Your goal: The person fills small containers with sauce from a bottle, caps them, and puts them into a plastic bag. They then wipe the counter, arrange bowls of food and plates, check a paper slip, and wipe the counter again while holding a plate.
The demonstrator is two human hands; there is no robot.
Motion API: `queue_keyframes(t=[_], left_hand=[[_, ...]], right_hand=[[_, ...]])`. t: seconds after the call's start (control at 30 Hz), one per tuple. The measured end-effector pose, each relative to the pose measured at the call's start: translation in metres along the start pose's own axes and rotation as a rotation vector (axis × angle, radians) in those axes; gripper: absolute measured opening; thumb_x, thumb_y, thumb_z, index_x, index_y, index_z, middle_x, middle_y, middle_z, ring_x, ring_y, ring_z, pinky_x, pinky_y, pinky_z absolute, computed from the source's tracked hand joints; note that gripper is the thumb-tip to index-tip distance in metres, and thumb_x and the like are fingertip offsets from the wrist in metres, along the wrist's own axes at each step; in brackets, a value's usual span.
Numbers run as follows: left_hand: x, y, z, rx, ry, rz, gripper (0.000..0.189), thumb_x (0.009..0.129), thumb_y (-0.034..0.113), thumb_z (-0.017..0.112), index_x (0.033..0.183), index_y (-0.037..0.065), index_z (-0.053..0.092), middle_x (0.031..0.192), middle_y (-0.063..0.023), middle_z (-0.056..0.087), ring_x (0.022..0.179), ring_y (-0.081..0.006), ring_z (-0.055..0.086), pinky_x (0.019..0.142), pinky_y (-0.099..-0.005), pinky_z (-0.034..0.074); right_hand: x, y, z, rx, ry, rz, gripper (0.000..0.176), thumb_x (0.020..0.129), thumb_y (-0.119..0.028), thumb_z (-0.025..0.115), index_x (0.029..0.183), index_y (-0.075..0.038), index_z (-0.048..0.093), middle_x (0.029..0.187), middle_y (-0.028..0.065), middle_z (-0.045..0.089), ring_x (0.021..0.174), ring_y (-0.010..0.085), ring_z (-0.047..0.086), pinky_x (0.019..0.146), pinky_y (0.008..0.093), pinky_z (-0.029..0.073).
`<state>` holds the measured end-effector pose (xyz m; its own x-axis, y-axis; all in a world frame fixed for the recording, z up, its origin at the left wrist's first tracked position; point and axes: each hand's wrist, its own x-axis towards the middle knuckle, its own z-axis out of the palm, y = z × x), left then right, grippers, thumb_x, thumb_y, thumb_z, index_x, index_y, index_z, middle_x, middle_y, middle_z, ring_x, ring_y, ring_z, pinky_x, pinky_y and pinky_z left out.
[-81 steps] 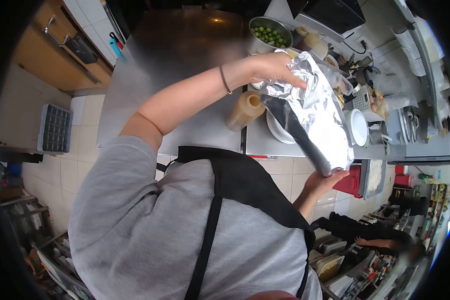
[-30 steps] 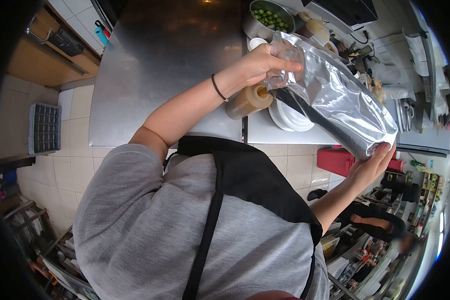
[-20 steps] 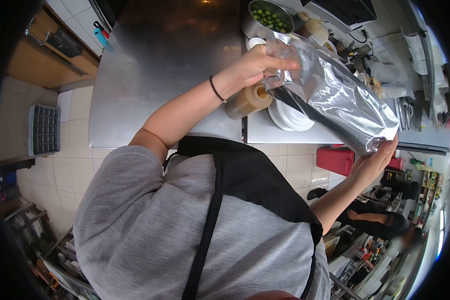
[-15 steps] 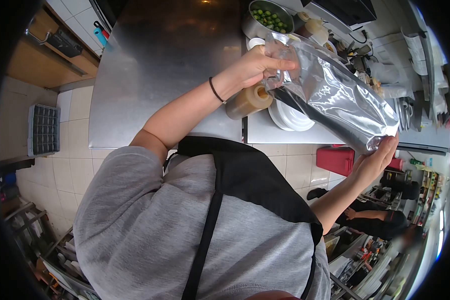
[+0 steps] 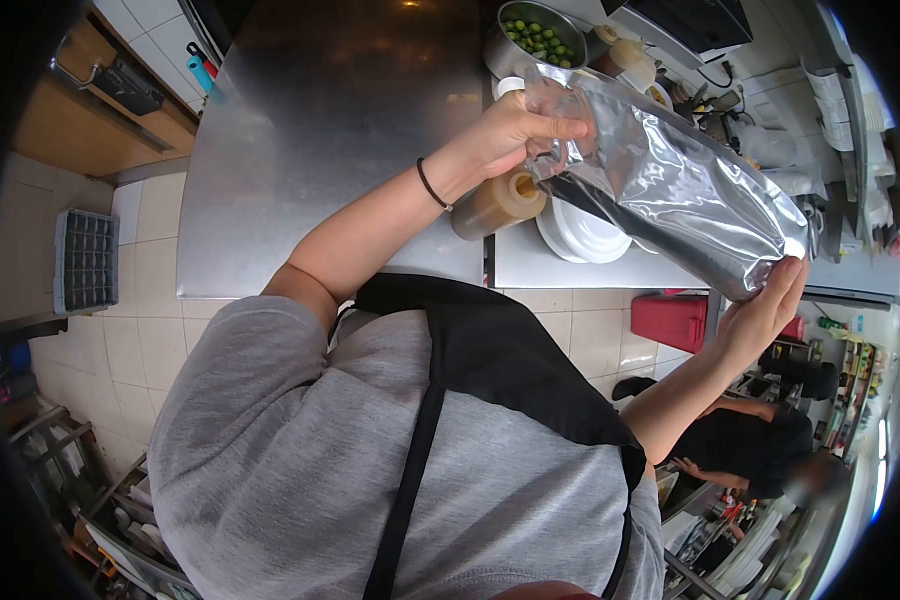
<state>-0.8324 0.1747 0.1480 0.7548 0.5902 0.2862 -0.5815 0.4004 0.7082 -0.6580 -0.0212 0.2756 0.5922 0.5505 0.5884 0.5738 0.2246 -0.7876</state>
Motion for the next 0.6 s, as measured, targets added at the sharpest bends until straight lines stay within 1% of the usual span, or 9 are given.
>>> queue_keyframes(t=[0.17, 0.23, 0.33, 0.37, 0.43, 0.5, 0.53, 0.57, 0.6], left_hand=[[-0.002, 0.001, 0.001, -0.032, 0.027, -0.010, 0.022, 0.072, 0.018, 0.070, 0.084, 0.003, 0.060, 0.077, -0.0083, 0.060, 0.072, -0.0171, 0.057, 0.054, -0.0280, 0.045], [-0.003, 0.000, 0.000, -0.042, 0.027, -0.011, 0.022, 0.072, 0.017, 0.069, 0.086, 0.003, 0.060, 0.079, -0.0080, 0.060, 0.074, -0.0171, 0.057, 0.060, -0.0288, 0.046], [-0.001, -0.004, -0.005, -0.034, 0.028, 0.032, 0.020, 0.073, 0.016, 0.068, 0.086, 0.002, 0.060, 0.080, -0.0076, 0.060, 0.076, -0.0172, 0.057, 0.065, -0.0292, 0.045], [-0.002, -0.004, -0.005, -0.033, 0.024, 0.027, 0.020, 0.073, 0.016, 0.068, 0.086, 0.002, 0.060, 0.080, -0.0076, 0.060, 0.076, -0.0172, 0.057, 0.065, -0.0292, 0.045], [-0.003, -0.004, -0.005, -0.106, 0.032, 0.012, 0.017, 0.075, 0.012, 0.066, 0.087, 0.003, 0.058, 0.081, -0.0068, 0.060, 0.078, -0.0176, 0.057, 0.070, -0.0306, 0.045], [-0.004, -0.005, -0.007, -0.128, 0.031, 0.012, 0.016, 0.075, 0.009, 0.065, 0.088, 0.003, 0.057, 0.081, -0.0064, 0.060, 0.078, -0.0179, 0.058, 0.071, -0.0315, 0.046], [-0.004, -0.006, -0.008, -0.151, 0.033, 0.018, 0.015, 0.076, 0.007, 0.064, 0.089, 0.004, 0.057, 0.082, -0.0059, 0.059, 0.079, -0.0182, 0.058, 0.072, -0.0325, 0.046], [-0.004, -0.006, -0.007, -0.150, 0.030, 0.014, 0.015, 0.076, 0.007, 0.064, 0.089, 0.004, 0.057, 0.082, -0.0059, 0.059, 0.079, -0.0182, 0.058, 0.072, -0.0325, 0.046], [-0.004, -0.005, -0.006, -0.165, 0.053, 0.034, 0.017, 0.075, 0.006, 0.065, 0.089, 0.003, 0.055, 0.081, -0.0084, 0.060, 0.074, -0.0176, 0.059, 0.062, -0.0304, 0.047]], right_hand=[[0.007, -0.008, 0.005, -0.015, -0.016, -0.015, 0.037, 0.092, -0.029, 0.044, 0.110, 0.002, 0.050, 0.096, 0.0042, 0.053, 0.087, 0.0089, 0.047, 0.078, 0.0221, 0.036], [0.012, -0.010, 0.006, -0.030, -0.028, -0.026, 0.036, 0.092, -0.029, 0.045, 0.110, 0.002, 0.050, 0.095, 0.0036, 0.053, 0.086, 0.0083, 0.047, 0.077, 0.0214, 0.036], [0.019, -0.012, 0.007, -0.027, -0.083, -0.035, 0.037, 0.091, -0.030, 0.046, 0.111, 0.000, 0.051, 0.092, 0.0001, 0.052, 0.079, 0.0049, 0.044, 0.069, 0.0180, 0.034], [0.020, -0.013, 0.008, -0.028, -0.077, -0.033, 0.037, 0.091, -0.030, 0.046, 0.111, 0.000, 0.051, 0.092, 0.0001, 0.052, 0.079, 0.0049, 0.044, 0.069, 0.0180, 0.034], [0.023, -0.017, 0.011, -0.065, -0.091, -0.044, 0.039, 0.090, -0.033, 0.047, 0.110, -0.001, 0.052, 0.089, -0.0007, 0.052, 0.076, 0.0043, 0.042, 0.066, 0.0164, 0.031], [0.024, -0.020, 0.015, -0.086, -0.076, -0.030, 0.040, 0.089, -0.035, 0.048, 0.110, -0.001, 0.053, 0.086, -0.0011, 0.051, 0.074, 0.0036, 0.040, 0.064, 0.0151, 0.029], [0.025, -0.022, 0.016, -0.133, -0.105, -0.089, 0.040, 0.089, -0.035, 0.048, 0.110, -0.001, 0.053, 0.085, -0.0013, 0.051, 0.072, 0.0034, 0.039, 0.063, 0.0152, 0.029], [0.026, -0.024, 0.018, -0.180, -0.135, -0.148, 0.040, 0.089, -0.035, 0.048, 0.109, -0.001, 0.053, 0.085, -0.0015, 0.051, 0.070, 0.0033, 0.038, 0.062, 0.0152, 0.028], [0.025, -0.025, 0.019, -0.169, -0.126, -0.115, 0.038, 0.088, -0.032, 0.050, 0.110, -0.001, 0.053, 0.083, -0.0015, 0.050, 0.067, 0.0030, 0.038, 0.060, 0.0153, 0.027]])
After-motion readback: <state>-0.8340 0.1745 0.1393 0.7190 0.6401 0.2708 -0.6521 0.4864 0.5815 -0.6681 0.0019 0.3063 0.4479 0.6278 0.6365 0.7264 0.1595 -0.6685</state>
